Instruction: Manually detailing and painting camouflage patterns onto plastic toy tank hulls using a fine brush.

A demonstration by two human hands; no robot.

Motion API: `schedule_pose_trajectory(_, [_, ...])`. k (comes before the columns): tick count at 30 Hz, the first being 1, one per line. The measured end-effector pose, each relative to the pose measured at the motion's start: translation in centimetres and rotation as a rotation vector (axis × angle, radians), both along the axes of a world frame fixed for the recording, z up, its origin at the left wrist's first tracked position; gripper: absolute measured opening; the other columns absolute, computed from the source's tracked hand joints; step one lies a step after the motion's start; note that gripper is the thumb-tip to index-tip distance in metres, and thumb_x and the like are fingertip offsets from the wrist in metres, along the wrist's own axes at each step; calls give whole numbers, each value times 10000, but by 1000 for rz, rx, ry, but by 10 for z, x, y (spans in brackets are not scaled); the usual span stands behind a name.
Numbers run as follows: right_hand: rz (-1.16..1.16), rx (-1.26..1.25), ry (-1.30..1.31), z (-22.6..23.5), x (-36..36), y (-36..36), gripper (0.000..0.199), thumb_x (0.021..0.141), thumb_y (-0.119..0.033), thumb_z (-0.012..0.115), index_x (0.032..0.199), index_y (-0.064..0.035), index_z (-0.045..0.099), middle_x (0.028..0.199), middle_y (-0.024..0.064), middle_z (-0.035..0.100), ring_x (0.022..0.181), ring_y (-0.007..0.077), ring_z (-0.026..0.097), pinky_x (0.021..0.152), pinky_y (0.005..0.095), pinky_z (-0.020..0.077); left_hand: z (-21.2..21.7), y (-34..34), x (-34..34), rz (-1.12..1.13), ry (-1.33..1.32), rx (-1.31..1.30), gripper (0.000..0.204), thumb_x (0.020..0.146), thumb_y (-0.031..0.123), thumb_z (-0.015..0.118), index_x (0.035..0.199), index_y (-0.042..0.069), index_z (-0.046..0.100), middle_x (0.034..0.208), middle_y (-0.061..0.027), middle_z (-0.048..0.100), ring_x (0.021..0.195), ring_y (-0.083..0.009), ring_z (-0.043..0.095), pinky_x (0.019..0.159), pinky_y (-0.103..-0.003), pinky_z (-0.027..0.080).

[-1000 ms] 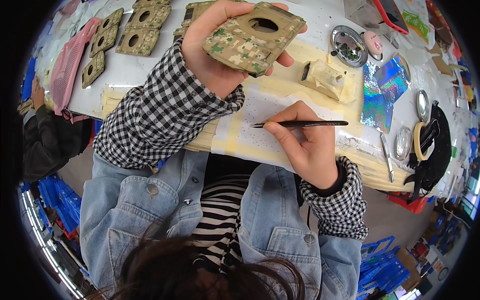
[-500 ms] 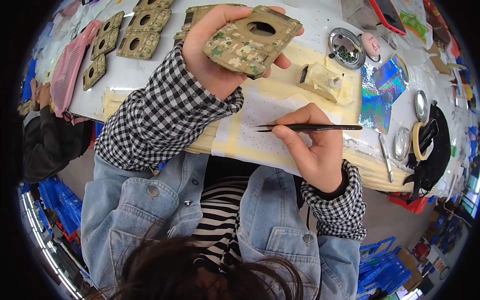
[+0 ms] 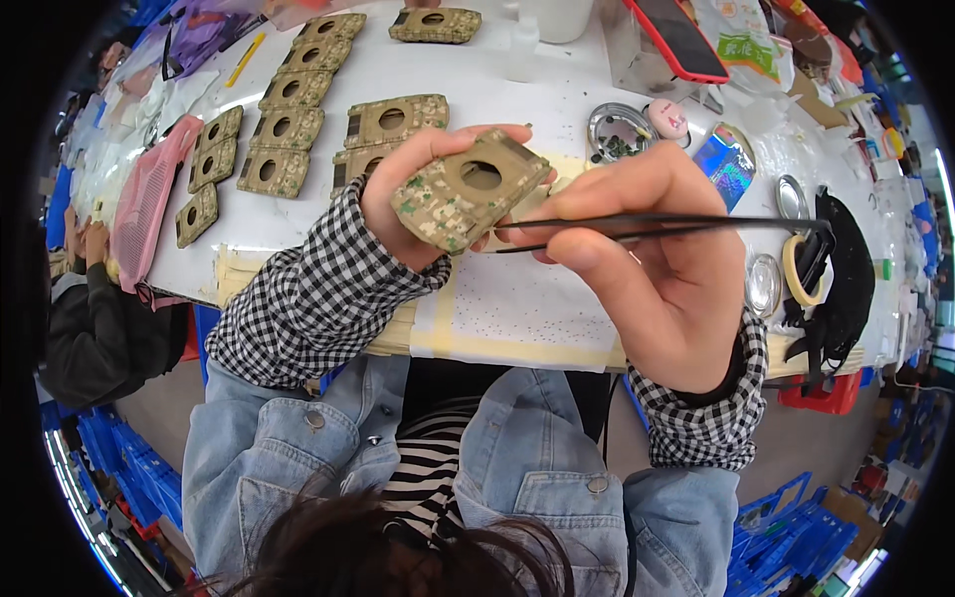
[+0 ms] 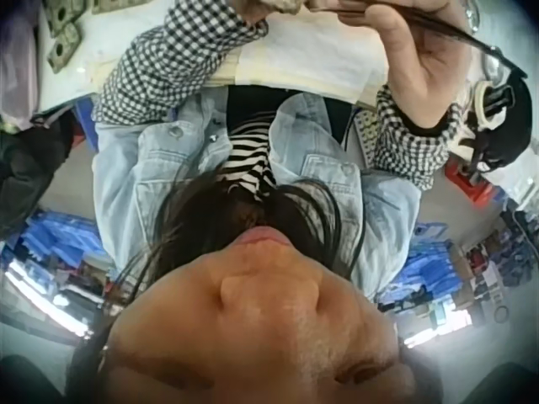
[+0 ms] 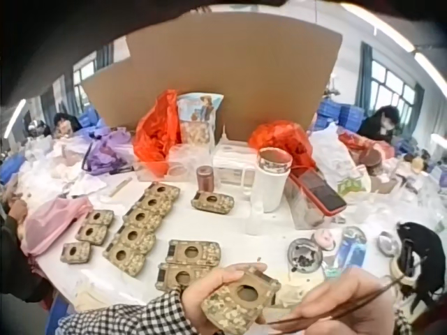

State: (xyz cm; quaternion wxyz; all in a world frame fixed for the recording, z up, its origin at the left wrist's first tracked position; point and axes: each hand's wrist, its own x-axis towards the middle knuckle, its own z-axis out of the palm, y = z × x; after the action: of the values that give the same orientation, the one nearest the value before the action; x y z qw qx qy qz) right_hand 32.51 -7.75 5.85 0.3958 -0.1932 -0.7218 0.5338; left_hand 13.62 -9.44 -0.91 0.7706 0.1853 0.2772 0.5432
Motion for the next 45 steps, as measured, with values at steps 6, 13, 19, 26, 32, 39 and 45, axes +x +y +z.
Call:
schedule_pose_trajectory(6, [107,-64,-123,4,-4,15,193,905,-140,530,959,19,436,928,162,573,872,273,645,742,332,551,7,-3,0,-70,47,-30,457,879,317,376,1237,47,459,939,-151,619,673,-265,616,524,-305,507])
schedule_pose_trajectory(13, [113,-113,-155,3,-6,15,215,909,-165,535,964,15,432,944,162,575,869,267,649,726,316,556,9,-4,0,-67,55,-42,460,881,316,373,1231,30,458,918,-154,622,664,-276,619,518,-318,507])
schedule_pose_trajectory(19, [125,-84,-166,2,-6,17,222,906,-164,541,962,21,433,940,163,573,870,267,649,726,316,558,11,-4,1,-64,56,-43,460,882,317,369,1231,31,459,851,-151,627,660,-272,621,521,-315,508])
schedule_pose_trajectory(26, [133,-64,-183,2,-5,17,224,903,-164,545,962,23,438,934,157,571,868,267,650,726,318,558,11,-4,0,-76,51,-60,462,878,318,374,1234,33,454,836,-152,626,655,-273,620,517,-309,509])
schedule_pose_trajectory(32, [138,-101,-163,4,-7,17,232,904,-178,544,964,23,446,931,147,571,855,266,654,711,316,561,7,-3,-1,-78,23,-46,455,876,313,383,1223,29,463,890,-154,625,663,-267,616,532,-325,518])
schedule_pose_trajectory(39, [128,-106,-151,2,-8,17,237,906,-186,543,961,24,447,933,147,572,849,266,657,696,311,564,4,-3,-1,-72,17,-30,450,876,310,392,1208,18,474,956,-146,619,690,-252,614,554,-340,525])
schedule_pose_trajectory(45, [135,-104,-156,2,-8,17,243,908,-191,541,961,25,446,932,150,574,853,267,657,693,311,565,6,-3,-1,-86,30,-40,451,875,313,395,1211,23,472,962,-143,618,707,-243,617,563,-337,531])
